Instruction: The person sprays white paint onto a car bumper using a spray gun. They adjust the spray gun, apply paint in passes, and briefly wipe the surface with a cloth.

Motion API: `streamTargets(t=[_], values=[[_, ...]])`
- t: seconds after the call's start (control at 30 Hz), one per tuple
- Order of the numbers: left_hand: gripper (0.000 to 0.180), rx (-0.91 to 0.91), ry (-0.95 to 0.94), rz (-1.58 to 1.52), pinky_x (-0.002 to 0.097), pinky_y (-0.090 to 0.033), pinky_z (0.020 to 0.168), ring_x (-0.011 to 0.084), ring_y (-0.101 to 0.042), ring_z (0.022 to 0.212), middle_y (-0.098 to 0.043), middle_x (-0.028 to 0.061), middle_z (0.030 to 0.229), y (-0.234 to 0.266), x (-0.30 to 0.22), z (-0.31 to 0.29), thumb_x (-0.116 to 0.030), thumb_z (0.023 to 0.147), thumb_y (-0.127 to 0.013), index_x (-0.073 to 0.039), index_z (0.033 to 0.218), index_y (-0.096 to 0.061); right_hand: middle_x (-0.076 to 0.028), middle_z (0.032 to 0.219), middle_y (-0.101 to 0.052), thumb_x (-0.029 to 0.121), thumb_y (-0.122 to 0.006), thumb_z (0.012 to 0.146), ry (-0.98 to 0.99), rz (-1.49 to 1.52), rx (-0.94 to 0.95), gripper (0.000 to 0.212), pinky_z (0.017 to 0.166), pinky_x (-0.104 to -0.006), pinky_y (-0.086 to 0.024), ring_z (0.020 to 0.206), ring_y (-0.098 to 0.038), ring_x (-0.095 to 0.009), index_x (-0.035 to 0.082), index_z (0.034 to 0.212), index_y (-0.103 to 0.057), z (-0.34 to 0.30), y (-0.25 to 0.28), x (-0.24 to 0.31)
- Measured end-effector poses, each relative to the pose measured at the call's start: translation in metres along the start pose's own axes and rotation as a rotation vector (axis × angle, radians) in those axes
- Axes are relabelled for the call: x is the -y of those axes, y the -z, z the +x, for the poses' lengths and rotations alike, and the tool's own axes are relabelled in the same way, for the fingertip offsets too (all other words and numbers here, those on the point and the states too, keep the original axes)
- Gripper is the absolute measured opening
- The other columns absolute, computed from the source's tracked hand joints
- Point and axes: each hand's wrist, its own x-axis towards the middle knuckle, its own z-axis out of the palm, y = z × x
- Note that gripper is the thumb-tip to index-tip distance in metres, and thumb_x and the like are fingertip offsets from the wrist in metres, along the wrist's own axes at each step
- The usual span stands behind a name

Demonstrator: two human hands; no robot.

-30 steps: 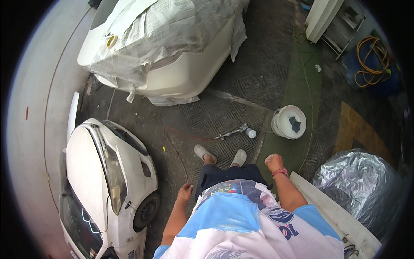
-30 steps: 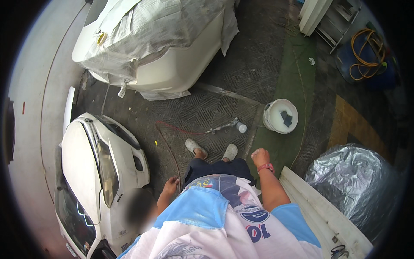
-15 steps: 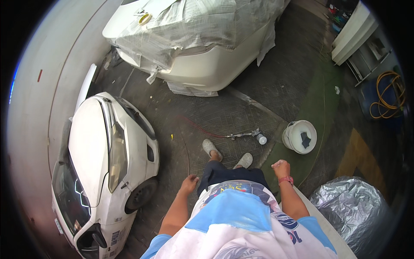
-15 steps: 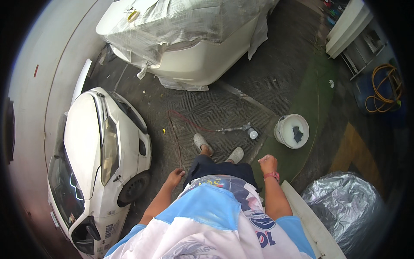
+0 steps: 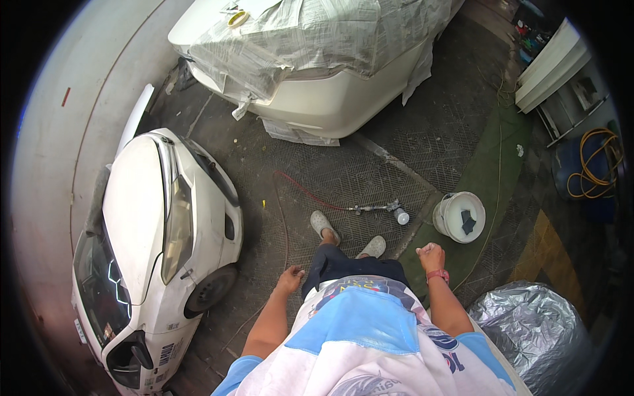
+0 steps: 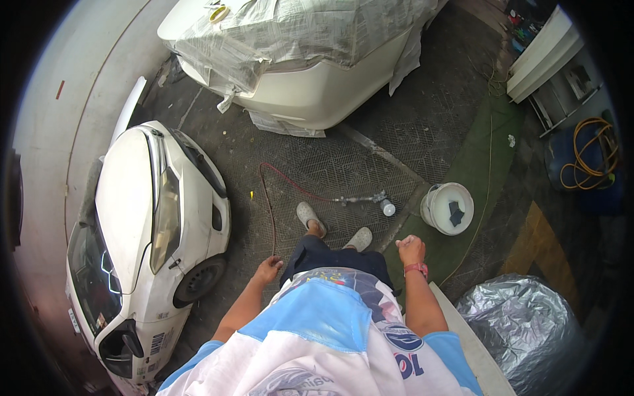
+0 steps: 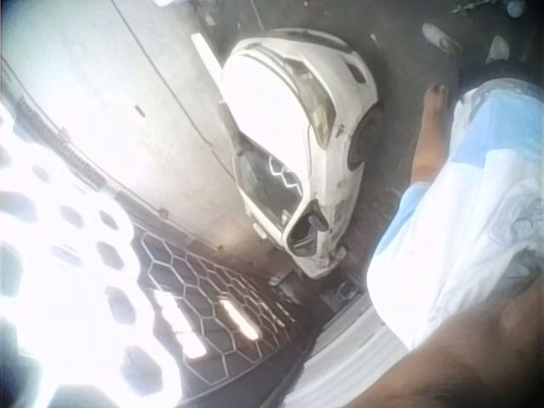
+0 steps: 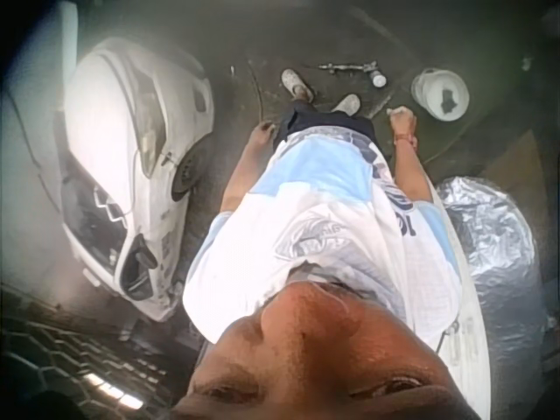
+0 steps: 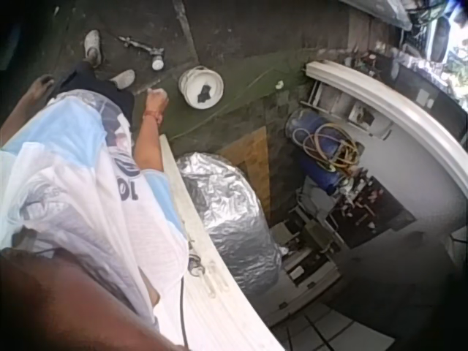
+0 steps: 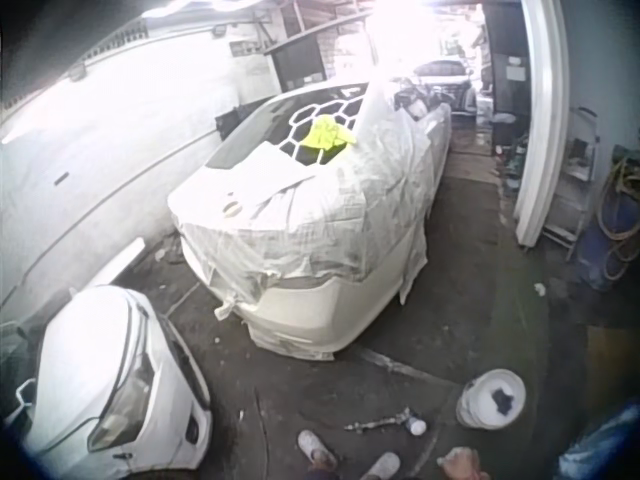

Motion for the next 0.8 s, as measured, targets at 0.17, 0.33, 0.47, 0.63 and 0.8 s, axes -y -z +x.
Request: streamTargets(t=[0.17, 0.33, 0.47, 0.63, 0.8], values=[[0.056, 0.011, 0.004, 0.021, 0.0471, -0.044, 0.123, 0.0335, -0.06, 0.146, -0.065, 0.0162, 0.155, -0.001, 0.009, 0.008, -0.039, 0.109, -0.063, -0.011, 0.158, -0.059, -0.02, 0.078, -0.077, 0.023, -0.091, 0.083, 0.006, -0.007, -0.018, 0.027, 0.076, -0.0496, -0.059, 0.077, -0.077, -0.04, 0.004, 0.073, -0.073, 0.0, -0.001, 0.002], [0.055, 0.027, -0.016, -0.01, 0.0473, -0.044, 0.123, 0.0339, -0.059, 0.146, -0.064, 0.0157, 0.156, 0.001, 0.011, 0.013, -0.038, 0.11, -0.063, -0.011, 0.157, -0.059, -0.019, 0.078, -0.076, 0.026, -0.088, 0.085, -0.021, 0.017, -0.015, 0.028, 0.075, -0.0512, -0.058, 0.078, -0.075, -0.041, 0.005, 0.074, -0.073, -0.003, -0.005, -0.001], [0.054, 0.004, 0.017, -0.031, 0.0464, -0.045, 0.122, 0.0336, -0.06, 0.145, -0.066, 0.0153, 0.154, -0.002, 0.014, 0.018, -0.038, 0.109, -0.065, -0.011, 0.155, -0.061, -0.02, 0.08, -0.075, 0.028, -0.086, 0.086, -0.038, 0.005, -0.037, 0.03, 0.076, -0.0531, -0.057, 0.081, -0.074, -0.044, 0.005, 0.074, -0.072, -0.005, -0.007, -0.003], [0.051, -0.002, -0.08, -0.117, 0.0435, -0.05, 0.117, 0.0316, -0.067, 0.137, -0.07, 0.0182, 0.147, -0.003, 0.019, 0.025, -0.032, 0.108, -0.067, -0.007, 0.153, -0.063, -0.022, 0.081, -0.075, 0.029, -0.084, 0.087, -0.049, 0.0, -0.052, 0.03, 0.077, -0.0553, -0.057, 0.083, -0.073, -0.046, 0.004, 0.076, -0.072, -0.008, -0.008, -0.004], [0.05, -0.017, -0.128, -0.033, 0.0418, -0.053, 0.112, 0.0303, -0.071, 0.13, -0.073, 0.0203, 0.141, 0.003, 0.012, 0.024, -0.029, 0.108, -0.068, -0.003, 0.15, -0.064, -0.024, 0.08, -0.074, 0.032, -0.08, 0.09, -0.02, -0.024, -0.088, 0.034, 0.076, -0.0563, -0.056, 0.08, -0.072, -0.048, 0.002, 0.075, -0.071, -0.01, -0.01, -0.003]])
